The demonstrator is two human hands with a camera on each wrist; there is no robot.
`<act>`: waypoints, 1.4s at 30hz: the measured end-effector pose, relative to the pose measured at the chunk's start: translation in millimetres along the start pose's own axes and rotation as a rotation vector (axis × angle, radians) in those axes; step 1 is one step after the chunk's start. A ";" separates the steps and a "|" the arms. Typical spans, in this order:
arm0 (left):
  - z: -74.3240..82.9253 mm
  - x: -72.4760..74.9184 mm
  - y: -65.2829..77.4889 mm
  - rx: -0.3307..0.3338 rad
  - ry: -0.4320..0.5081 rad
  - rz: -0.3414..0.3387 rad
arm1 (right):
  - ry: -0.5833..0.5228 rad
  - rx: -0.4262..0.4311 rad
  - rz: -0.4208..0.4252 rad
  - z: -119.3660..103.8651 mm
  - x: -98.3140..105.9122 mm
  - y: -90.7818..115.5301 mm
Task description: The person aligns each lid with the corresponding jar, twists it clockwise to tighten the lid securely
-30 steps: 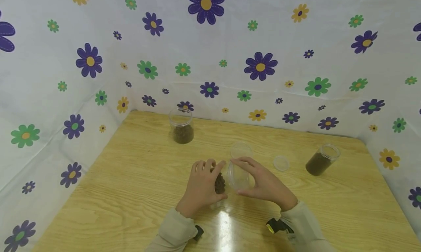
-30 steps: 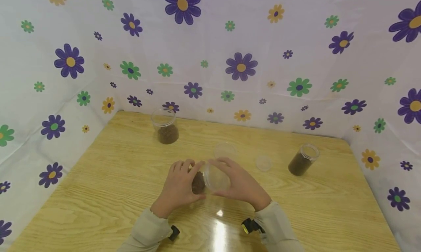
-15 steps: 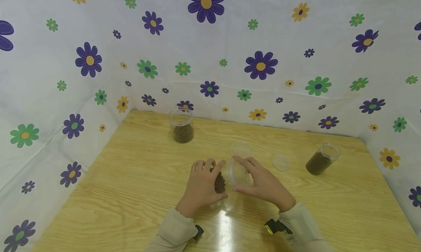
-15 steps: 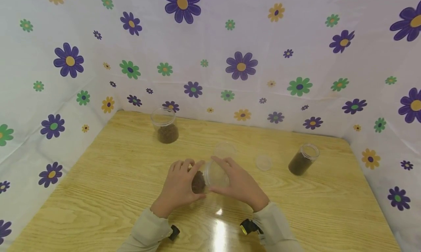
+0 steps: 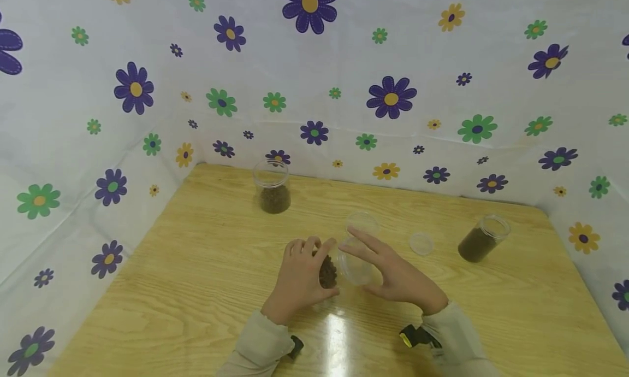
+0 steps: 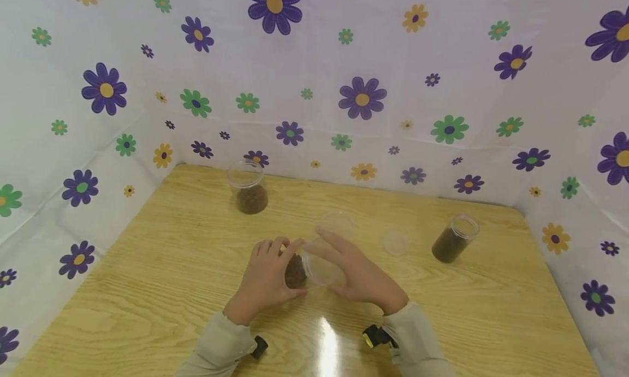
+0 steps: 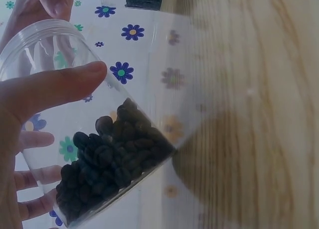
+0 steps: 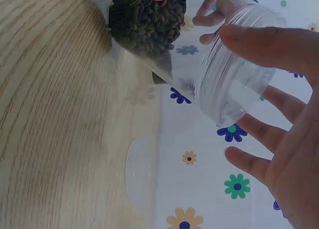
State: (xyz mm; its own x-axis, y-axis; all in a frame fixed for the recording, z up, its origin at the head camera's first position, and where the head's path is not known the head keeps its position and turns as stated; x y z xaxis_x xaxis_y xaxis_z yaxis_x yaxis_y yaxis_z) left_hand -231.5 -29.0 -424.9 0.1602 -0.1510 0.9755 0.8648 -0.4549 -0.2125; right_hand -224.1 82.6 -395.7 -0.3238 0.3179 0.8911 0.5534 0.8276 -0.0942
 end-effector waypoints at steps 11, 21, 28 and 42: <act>3.5 1.7 -0.5 0.000 -0.001 0.000 | -0.018 -0.022 -0.005 1.4 0.8 2.1; 6.0 1.8 -0.1 -0.003 -0.005 0.018 | -0.055 -0.106 -0.008 12.6 -2.5 6.3; 7.2 2.3 -0.4 -0.015 -0.001 0.027 | -0.070 -0.184 -0.002 18.4 -3.1 8.6; 6.8 4.4 -0.7 -0.001 0.003 0.003 | -0.157 -0.379 -0.013 31.1 -8.5 9.2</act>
Point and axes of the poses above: each hand's wrist, its own y-axis away from the middle knuckle, its own x-axis out of the back of the hand, z = x × y, the point moved 10 cm from there along -y, towards the middle knuckle, and after that the axes turned 13 degrees about -z, right-handed, at the moved point
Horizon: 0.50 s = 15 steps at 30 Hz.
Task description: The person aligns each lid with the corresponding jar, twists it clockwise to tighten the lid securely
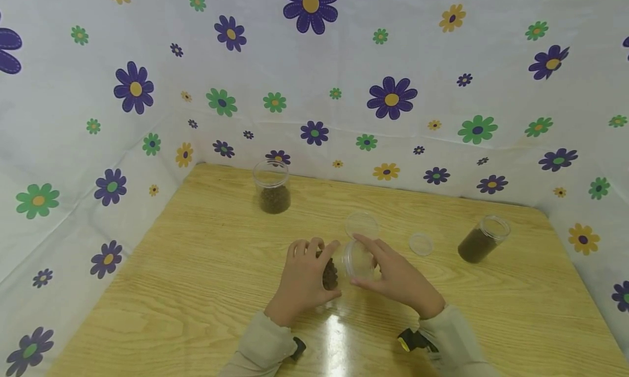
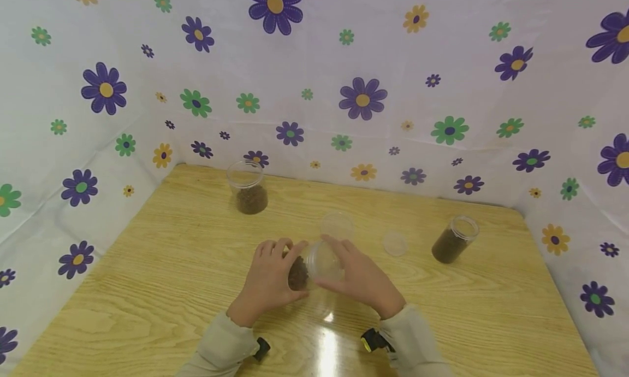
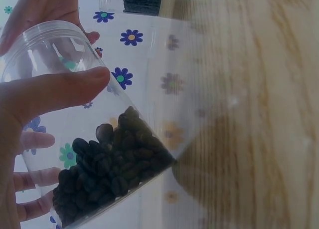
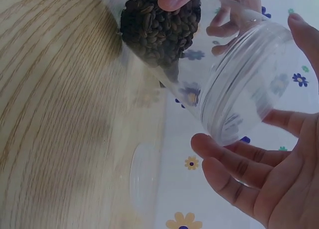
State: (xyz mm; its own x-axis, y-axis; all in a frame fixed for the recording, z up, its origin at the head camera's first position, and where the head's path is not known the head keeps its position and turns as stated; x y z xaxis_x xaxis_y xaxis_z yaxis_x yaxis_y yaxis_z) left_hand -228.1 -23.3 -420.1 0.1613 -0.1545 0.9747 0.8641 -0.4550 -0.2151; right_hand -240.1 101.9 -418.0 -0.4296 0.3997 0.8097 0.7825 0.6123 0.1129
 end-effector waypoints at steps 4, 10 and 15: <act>-0.1 1.3 0.7 -0.004 0.011 0.003 | -0.025 -0.057 -0.006 4.5 -3.3 -3.0; -0.4 1.3 1.3 -0.008 0.017 0.003 | -0.007 -0.123 -0.011 7.1 -6.3 -6.2; -0.9 0.5 1.1 -0.007 0.015 0.002 | 0.032 -0.142 -0.034 7.3 -8.1 -6.5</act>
Point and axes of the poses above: each hand's wrist, its own y-axis away from the middle knuckle, its own x-axis out of the back of the hand, z = x × y, the point moved 10 cm from there along -y, towards the middle knuckle, and after that the axes turned 13 degrees about -z, right-handed, at the moved point
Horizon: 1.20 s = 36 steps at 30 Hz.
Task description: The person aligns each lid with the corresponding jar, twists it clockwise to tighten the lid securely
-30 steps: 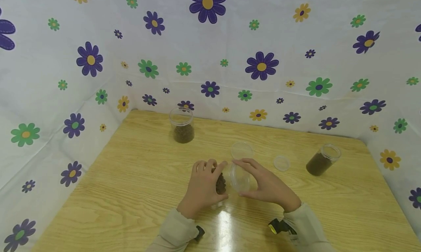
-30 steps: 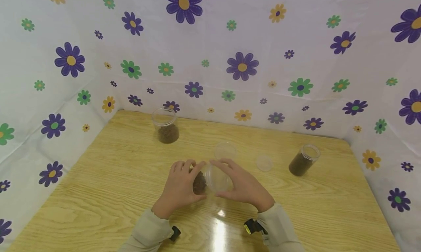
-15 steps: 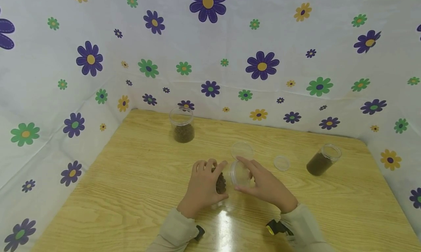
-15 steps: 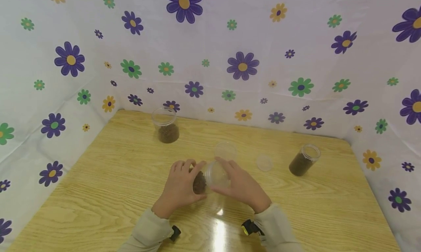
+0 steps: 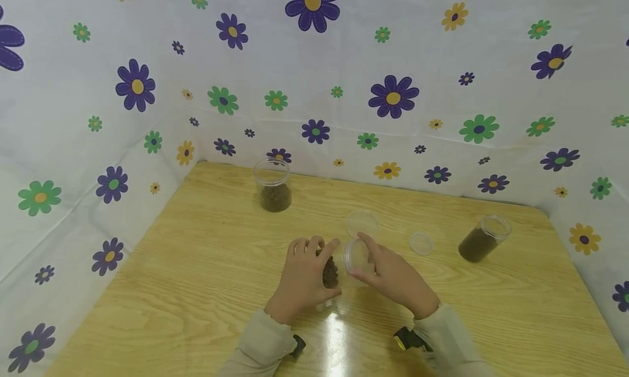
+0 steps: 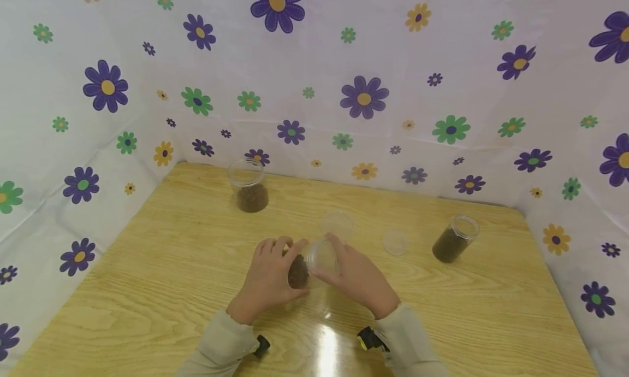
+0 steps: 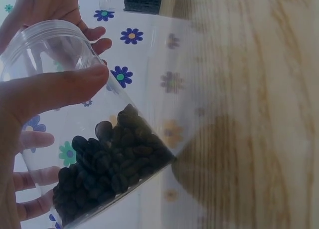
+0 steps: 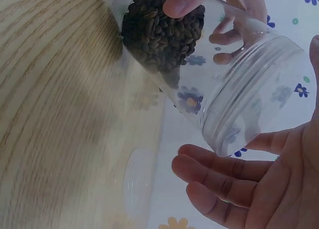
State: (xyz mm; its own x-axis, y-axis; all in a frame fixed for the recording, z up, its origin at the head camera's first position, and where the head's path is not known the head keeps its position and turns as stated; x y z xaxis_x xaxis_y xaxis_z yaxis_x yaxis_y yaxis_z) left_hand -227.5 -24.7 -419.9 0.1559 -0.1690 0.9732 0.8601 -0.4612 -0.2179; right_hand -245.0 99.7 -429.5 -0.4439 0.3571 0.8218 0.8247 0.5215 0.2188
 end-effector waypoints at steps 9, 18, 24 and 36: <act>-1.2 -2.3 -1.1 0.001 0.001 -0.003 | 0.042 0.312 0.073 -23.3 17.2 10.5; 0.1 -5.2 -0.6 0.000 -0.009 -0.005 | 0.106 0.458 0.032 -35.0 13.4 15.8; -0.6 -5.4 -0.5 -0.003 -0.008 0.003 | 0.115 0.443 0.025 -32.4 11.7 13.6; -0.3 -1.4 -0.2 -0.009 -0.003 0.005 | 0.058 0.379 0.029 -24.7 10.9 7.9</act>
Point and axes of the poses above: each hand's wrist, its own y-axis away from the middle knuckle, its own x-axis out of the back of the hand, z = x × y, the point moved 10 cm from there along -y, towards the middle knuckle, and after that the axes turned 13 degrees about -z, right-handed, at the moved point
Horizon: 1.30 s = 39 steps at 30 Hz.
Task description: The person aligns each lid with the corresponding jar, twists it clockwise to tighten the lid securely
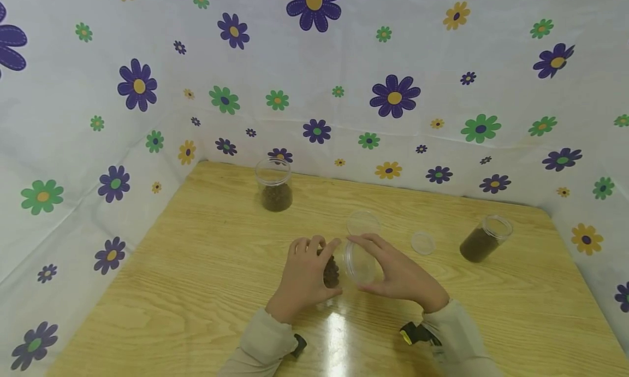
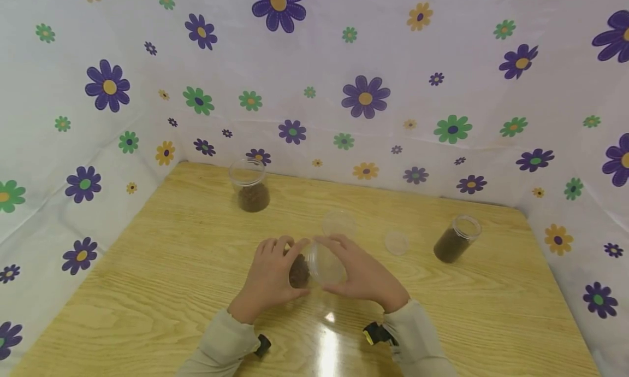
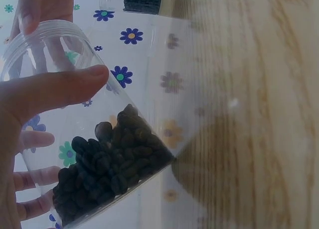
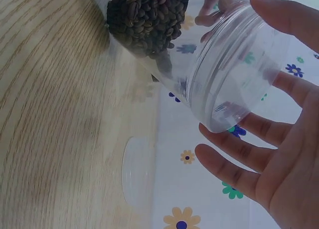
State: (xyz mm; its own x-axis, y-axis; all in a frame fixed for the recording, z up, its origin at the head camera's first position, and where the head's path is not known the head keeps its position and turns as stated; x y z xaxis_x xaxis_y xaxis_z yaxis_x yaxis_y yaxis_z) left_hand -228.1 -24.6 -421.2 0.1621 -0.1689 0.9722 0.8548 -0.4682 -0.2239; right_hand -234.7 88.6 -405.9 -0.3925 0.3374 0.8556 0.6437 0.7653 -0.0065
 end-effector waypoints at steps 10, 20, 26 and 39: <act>1.1 2.1 0.1 0.005 -0.001 -0.014 | -0.034 -0.091 -0.011 6.6 -2.7 -0.3; 0.7 1.3 -0.5 0.014 -0.013 -0.019 | -0.078 -0.167 -0.003 11.0 -3.6 0.2; -0.6 1.1 -0.9 0.020 0.011 -0.023 | -0.153 -0.209 0.000 14.6 -5.2 1.4; -3.2 -1.8 -0.8 0.018 0.022 -0.014 | -0.198 -0.228 -0.009 17.2 -9.5 2.4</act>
State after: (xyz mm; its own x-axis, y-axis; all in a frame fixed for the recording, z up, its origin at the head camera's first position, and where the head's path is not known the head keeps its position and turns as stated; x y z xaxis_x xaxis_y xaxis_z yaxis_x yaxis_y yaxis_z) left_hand -230.7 -26.7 -423.0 0.1393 -0.1813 0.9735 0.8655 -0.4554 -0.2086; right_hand -240.7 96.6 -422.9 -0.5050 0.4484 0.7375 0.7615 0.6337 0.1361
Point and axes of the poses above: each hand's wrist, its own y-axis away from the middle knuckle, its own x-axis out of the back of the hand, z = x × y, the point moved 10 cm from there along -y, towards the middle knuckle, and after that the axes turned 13 degrees about -z, right-handed, at the moved point
